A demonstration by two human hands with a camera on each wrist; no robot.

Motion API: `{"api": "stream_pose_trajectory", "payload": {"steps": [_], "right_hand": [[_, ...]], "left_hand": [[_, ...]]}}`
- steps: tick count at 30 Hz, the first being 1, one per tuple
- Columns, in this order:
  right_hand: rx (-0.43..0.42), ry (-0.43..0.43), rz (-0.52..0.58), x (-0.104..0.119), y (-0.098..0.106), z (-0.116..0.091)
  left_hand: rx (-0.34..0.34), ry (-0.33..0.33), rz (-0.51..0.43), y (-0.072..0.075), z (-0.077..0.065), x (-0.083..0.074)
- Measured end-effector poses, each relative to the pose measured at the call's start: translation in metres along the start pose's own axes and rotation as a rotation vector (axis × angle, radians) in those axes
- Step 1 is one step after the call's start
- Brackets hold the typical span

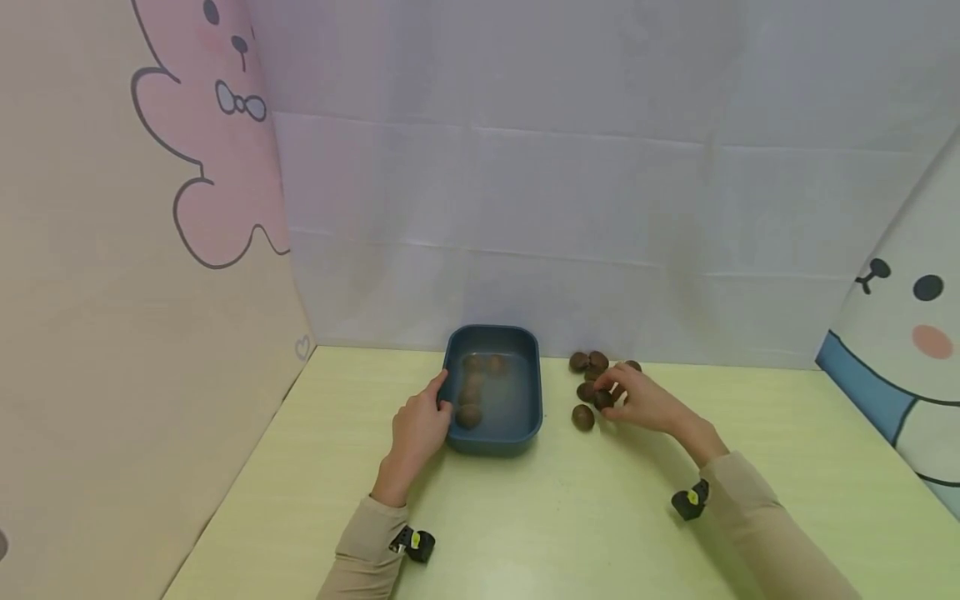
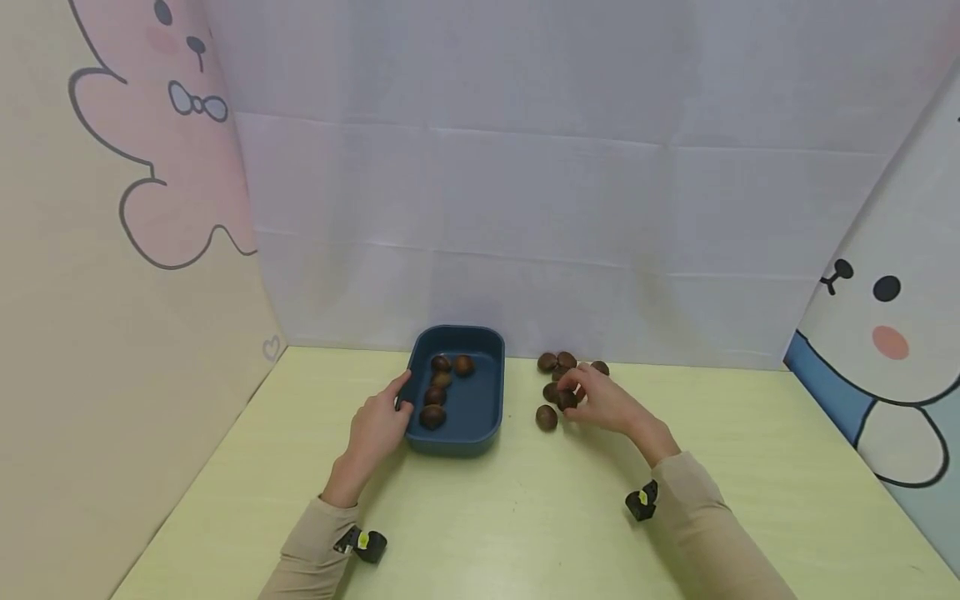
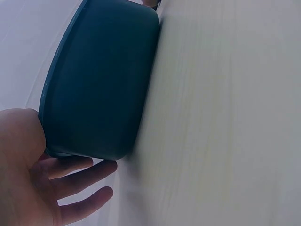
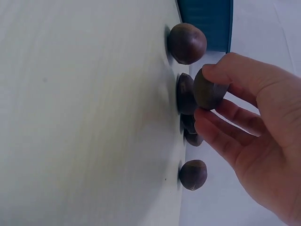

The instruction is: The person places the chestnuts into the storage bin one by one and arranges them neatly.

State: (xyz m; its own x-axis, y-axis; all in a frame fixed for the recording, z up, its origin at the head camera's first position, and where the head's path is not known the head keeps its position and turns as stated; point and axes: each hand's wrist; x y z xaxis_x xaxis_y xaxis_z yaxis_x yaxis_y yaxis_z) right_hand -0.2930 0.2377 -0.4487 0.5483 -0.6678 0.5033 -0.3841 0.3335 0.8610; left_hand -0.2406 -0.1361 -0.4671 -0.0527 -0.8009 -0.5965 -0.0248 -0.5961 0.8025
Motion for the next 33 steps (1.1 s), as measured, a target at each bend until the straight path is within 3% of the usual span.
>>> {"api": "stream_pose_trajectory", "payload": {"steps": [7, 16, 24, 33], "right_hand": [[-0.015, 0.01, 0.026, 0.013, 0.008, 0.007], [-0.087, 0.101, -0.031, 0.032, 0.013, 0.019], [-0.073, 0.08, -0.059, 0.047, 0.017, 0.033], [-0.072, 0.109, 0.003, 0.066, 0.025, 0.051]], "left_hand": [[0.0, 0.004, 0.005, 0.001, 0.001, 0.001], [0.002, 0.011, 0.007, -0.001, 0.001, 0.002], [-0.001, 0.005, 0.001, -0.003, 0.001, 0.002], [-0.006, -0.003, -0.002, -0.003, 0.001, 0.002]]}}
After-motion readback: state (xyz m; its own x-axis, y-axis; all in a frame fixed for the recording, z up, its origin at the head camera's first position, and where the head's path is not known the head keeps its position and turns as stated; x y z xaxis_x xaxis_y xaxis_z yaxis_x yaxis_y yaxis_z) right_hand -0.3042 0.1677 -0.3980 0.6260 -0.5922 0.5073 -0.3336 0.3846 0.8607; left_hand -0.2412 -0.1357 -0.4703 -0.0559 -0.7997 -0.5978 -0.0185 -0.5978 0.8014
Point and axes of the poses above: each hand's wrist, its own z-axis towards the middle knuckle, its own y-axis out of the back of the hand, x = y × z, and after that the axes turned 15 degrees about x, right-handed
